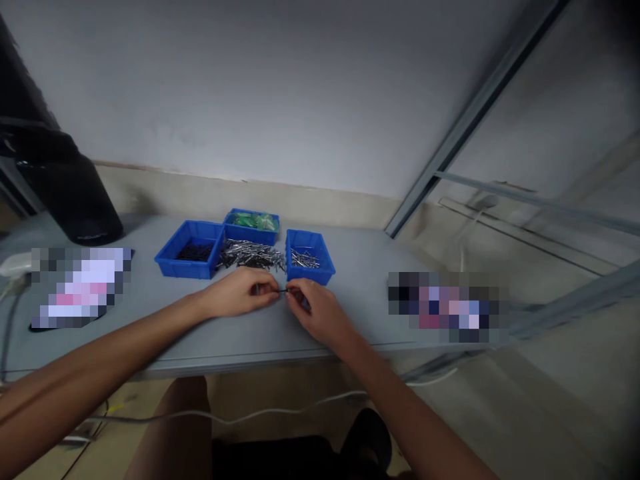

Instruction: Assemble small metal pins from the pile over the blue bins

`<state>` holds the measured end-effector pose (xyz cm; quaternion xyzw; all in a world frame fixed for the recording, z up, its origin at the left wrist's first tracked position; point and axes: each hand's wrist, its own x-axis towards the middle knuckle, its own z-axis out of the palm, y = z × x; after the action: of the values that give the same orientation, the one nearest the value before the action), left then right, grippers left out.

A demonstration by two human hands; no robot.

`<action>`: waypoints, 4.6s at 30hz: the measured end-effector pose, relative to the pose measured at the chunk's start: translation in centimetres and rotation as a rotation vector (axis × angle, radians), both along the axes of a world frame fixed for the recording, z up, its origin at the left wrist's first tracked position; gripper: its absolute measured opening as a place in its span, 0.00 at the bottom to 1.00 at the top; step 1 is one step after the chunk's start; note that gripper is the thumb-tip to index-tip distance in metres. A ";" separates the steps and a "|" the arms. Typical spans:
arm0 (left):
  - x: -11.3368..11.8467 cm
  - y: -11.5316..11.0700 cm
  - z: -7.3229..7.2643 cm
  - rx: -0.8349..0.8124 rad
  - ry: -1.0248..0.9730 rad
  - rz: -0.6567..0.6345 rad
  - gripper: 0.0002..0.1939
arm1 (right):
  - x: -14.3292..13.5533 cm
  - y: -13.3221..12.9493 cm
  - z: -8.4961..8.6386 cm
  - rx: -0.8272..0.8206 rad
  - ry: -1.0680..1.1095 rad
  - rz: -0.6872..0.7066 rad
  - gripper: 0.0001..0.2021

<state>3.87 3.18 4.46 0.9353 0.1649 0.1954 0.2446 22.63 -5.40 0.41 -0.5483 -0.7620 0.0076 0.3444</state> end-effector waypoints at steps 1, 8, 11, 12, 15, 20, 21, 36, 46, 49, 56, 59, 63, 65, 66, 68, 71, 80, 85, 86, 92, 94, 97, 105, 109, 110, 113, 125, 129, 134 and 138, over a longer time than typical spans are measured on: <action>0.0 0.0 0.0 -0.008 -0.006 0.006 0.08 | 0.0 0.0 0.0 0.002 0.002 0.000 0.09; 0.0 0.1 -0.2 -0.017 -0.025 0.092 0.08 | 0.1 0.0 0.0 -0.006 0.014 -0.013 0.09; 0.0 0.0 -0.1 -0.012 -0.039 0.102 0.08 | 0.1 0.1 -0.1 -0.025 0.015 -0.036 0.09; 0.0 0.0 0.0 -0.008 -0.048 0.104 0.08 | 0.0 0.1 -0.1 -0.037 0.013 -0.039 0.09; 0.0 0.0 0.0 0.016 -0.083 0.115 0.08 | 0.0 0.2 -0.1 -0.075 -0.012 -0.030 0.09; 0.0 -0.2 -0.1 0.074 -0.123 0.060 0.08 | -0.1 0.2 0.1 -0.095 -0.056 0.012 0.07; 0.1 -0.3 -0.1 0.081 -0.124 0.040 0.08 | -0.1 0.1 0.1 -0.094 -0.059 0.023 0.07; 0.1 -0.6 -0.2 -0.073 -0.078 0.077 0.04 | 0.2 0.0 -0.1 -0.030 0.052 0.052 0.11; 0.1 -0.3 -0.3 -0.051 -0.084 0.001 0.08 | 0.0 0.2 -0.1 -0.044 0.039 0.028 0.08; 0.0 -0.3 -0.3 -0.059 -0.077 0.012 0.08 | 0.0 0.3 -0.1 -0.026 0.021 0.038 0.08; -0.1 -0.1 -0.4 -0.006 -0.079 0.054 0.08 | 0.0 0.2 0.0 0.025 0.004 0.037 0.09; -0.1 0.1 -0.5 0.003 -0.089 0.063 0.06 | 0.0 0.2 0.0 0.031 -0.003 0.024 0.09; -0.2 0.1 -0.4 0.018 -0.107 0.059 0.08 | 0.1 0.2 -0.2 0.060 -0.003 0.029 0.09; -0.2 0.1 -0.3 0.033 -0.126 0.058 0.09 | 0.1 0.3 -0.2 0.057 0.002 0.024 0.09; -0.3 0.1 -0.2 0.038 -0.136 0.058 0.10 | 0.1 0.3 -0.2 0.050 0.002 0.018 0.09; -0.3 0.2 -0.2 0.049 -0.153 0.055 0.10 | 0.1 0.3 -0.2 0.038 -0.002 0.003 0.09; -0.4 0.2 -0.2 0.069 -0.170 0.041 0.11 | 0.0 0.3 -0.2 0.034 -0.006 -0.001 0.09; -0.3 -0.2 0.4 -0.078 -0.219 0.100 0.10 | -0.1 0.2 0.1 -0.074 -0.054 0.116 0.07; -0.2 -0.5 0.9 -0.202 -0.248 0.147 0.06 | -0.1 0.1 0.2 -0.037 -0.025 0.118 0.08; -0.2 -0.5 0.9 -0.222 -0.265 0.137 0.06 | -0.1 0.0 0.2 -0.028 -0.026 0.117 0.08; -0.1 -0.4 0.5 -0.255 -0.223 0.145 0.05 | -0.1 -0.1 0.0 0.030 -0.006 0.109 0.12; 0.0 -0.3 0.3 -0.226 -0.179 0.123 0.06 | -0.1 -0.2 0.0 0.046 0.001 0.124 0.14; -0.1 -0.1 0.0 -0.187 -0.133 0.062 0.07 | -0.1 -0.2 0.0 0.051 -0.026 0.172 0.15; -0.1 0.1 -0.2 -0.184 -0.094 0.020 0.07 | -0.1 -0.3 0.2 0.033 -0.070 0.217 0.14; 0.0 0.0 -0.1 -0.234 -0.092 0.081 0.09 | -0.1 -0.3 0.2 0.049 -0.062 0.190 0.13; 0.1 0.0 0.0 -0.244 -0.097 0.093 0.09 | -0.1 -0.3 0.2 0.052 -0.056 0.180 0.13; 0.1 0.0 0.1 -0.269 -0.126 0.117 0.08 | -0.1 -0.4 0.3 0.036 -0.043 0.150 0.13; -0.4 -0.1 0.2 0.103 -0.023 -0.084 0.11 | 0.2 0.0 -0.1 0.063 0.062 0.058 0.13; -0.4 0.0 0.1 0.177 -0.009 -0.035 0.11 | 0.2 0.1 -0.1 0.059 0.035 0.055 0.10; -0.4 -0.1 0.2 0.241 -0.028 0.053 0.11 | 0.1 0.2 -0.2 0.065 0.023 0.009 0.10; -0.5 -0.1 0.3 0.282 -0.038 0.060 0.10 | 0.1 0.3 -0.3 0.064 0.024 -0.007 0.09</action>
<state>3.40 3.04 4.74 0.9511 0.1592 0.2416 0.1081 22.78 -5.10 0.09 -0.5395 -0.7558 -0.0112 0.3710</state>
